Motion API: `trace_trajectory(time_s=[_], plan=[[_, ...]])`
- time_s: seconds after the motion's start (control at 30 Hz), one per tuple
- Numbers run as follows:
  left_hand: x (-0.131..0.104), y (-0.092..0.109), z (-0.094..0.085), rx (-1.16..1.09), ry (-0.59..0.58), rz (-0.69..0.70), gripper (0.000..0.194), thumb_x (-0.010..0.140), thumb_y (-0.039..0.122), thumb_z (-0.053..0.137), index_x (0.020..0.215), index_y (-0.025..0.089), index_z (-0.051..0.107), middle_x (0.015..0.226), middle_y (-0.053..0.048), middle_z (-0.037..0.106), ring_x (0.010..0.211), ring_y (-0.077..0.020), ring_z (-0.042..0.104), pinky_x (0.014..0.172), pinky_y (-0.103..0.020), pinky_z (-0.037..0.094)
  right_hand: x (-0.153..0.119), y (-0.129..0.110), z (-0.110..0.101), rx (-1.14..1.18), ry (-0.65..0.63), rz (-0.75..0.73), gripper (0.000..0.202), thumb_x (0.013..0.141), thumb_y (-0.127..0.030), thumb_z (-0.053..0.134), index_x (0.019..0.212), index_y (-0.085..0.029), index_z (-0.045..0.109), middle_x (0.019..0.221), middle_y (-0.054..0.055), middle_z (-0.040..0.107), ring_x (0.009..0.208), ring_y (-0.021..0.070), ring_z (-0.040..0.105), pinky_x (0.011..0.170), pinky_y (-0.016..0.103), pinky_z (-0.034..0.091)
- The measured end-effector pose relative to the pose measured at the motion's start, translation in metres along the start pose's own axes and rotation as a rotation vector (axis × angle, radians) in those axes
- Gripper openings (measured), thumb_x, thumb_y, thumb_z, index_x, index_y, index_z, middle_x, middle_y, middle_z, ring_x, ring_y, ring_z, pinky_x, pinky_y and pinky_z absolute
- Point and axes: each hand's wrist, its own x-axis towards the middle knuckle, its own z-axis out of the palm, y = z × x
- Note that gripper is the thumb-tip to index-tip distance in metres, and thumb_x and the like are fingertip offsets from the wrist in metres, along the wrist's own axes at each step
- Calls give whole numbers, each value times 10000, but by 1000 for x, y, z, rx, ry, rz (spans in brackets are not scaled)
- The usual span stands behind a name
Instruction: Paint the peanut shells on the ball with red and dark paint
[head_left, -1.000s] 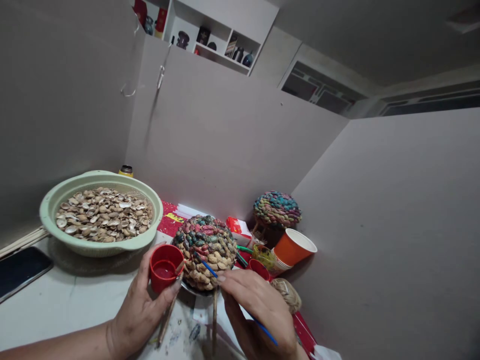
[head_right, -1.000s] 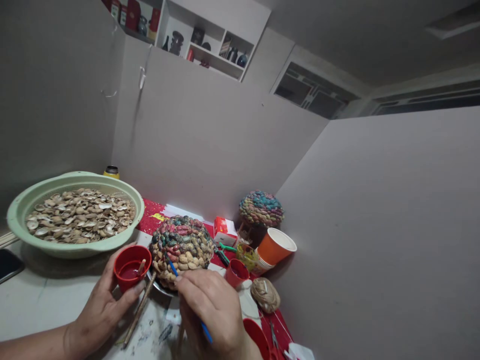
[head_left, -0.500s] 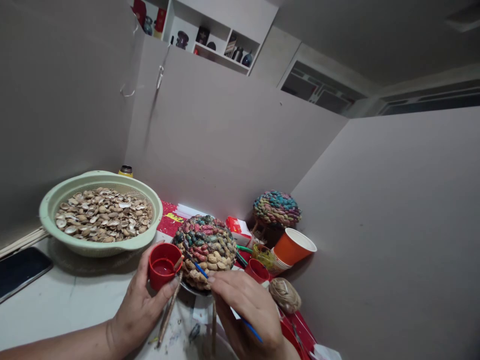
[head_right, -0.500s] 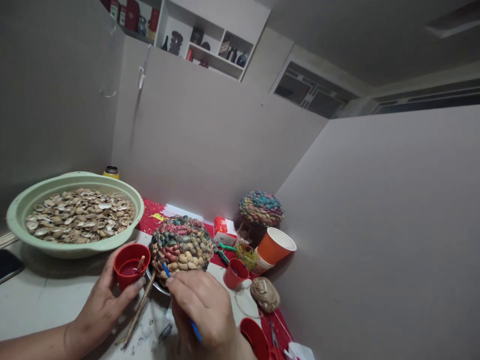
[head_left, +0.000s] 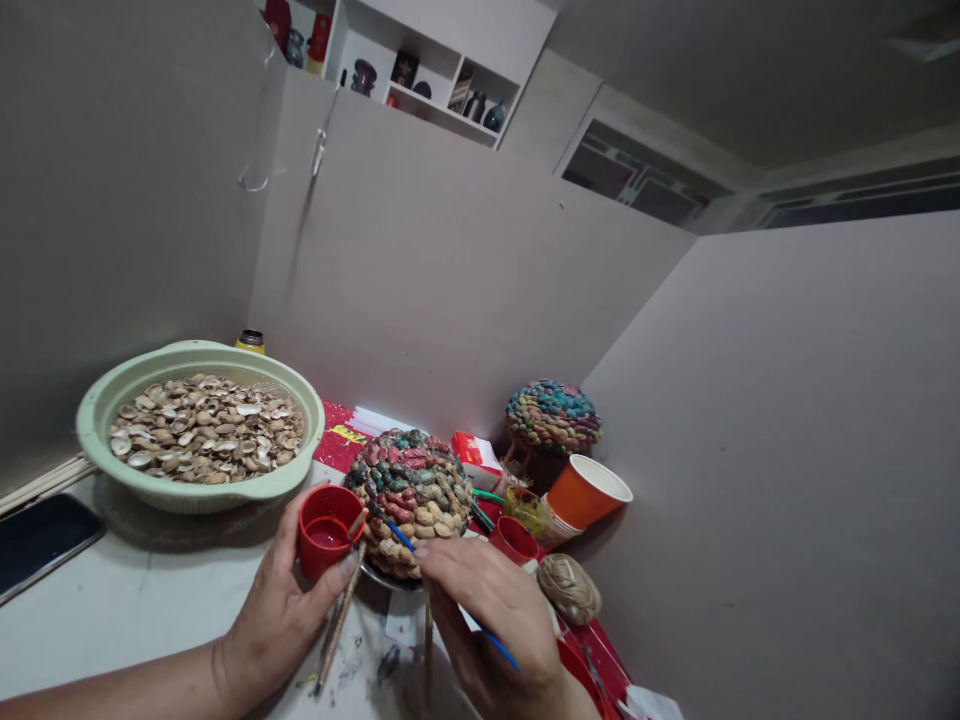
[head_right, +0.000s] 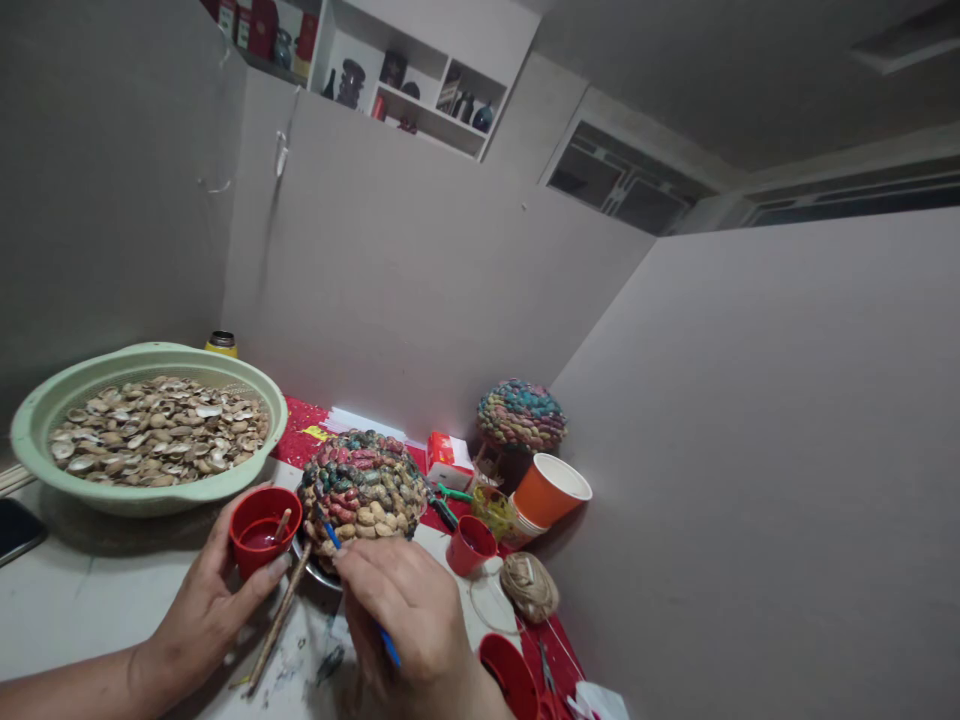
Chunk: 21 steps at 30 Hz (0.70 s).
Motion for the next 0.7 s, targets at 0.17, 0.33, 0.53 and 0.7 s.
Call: trace_trajectory(time_s=[0.17,0.33,0.53,0.7], plan=[[0,2,0,2,-5,0,577,916,477,601,1383,252,347,1407,-122,529,1312,-271,505,1160,-517,363,2,-4,-9,-36,-3,50,347,827,6,568,1118,-164,645,933,104,776,818,203,757,738,330,634],[0,1,-1,6,-6,-6,600,910,501,596,1384,236,340,1429,-143,517,1324,-282,501,1160,-527,365,4,-6,-7,-9,25,19,372,817,29,576,1141,-140,647,955,116,781,858,204,765,759,320,642],[-1,0,0,4,-11,-19,628,907,508,606,1402,244,325,1446,-134,510,1349,-273,483,1176,-508,349,3,-2,-3,-12,24,38,343,825,13,582,1116,-157,644,921,105,778,832,205,761,756,329,641],[-1,1,-1,16,1,-8,598,906,499,608,1384,246,355,1415,-127,537,1317,-274,513,1155,-503,381,6,-9,-17,-43,45,77,352,812,11,585,1100,-182,643,886,82,772,766,201,760,711,310,639]])
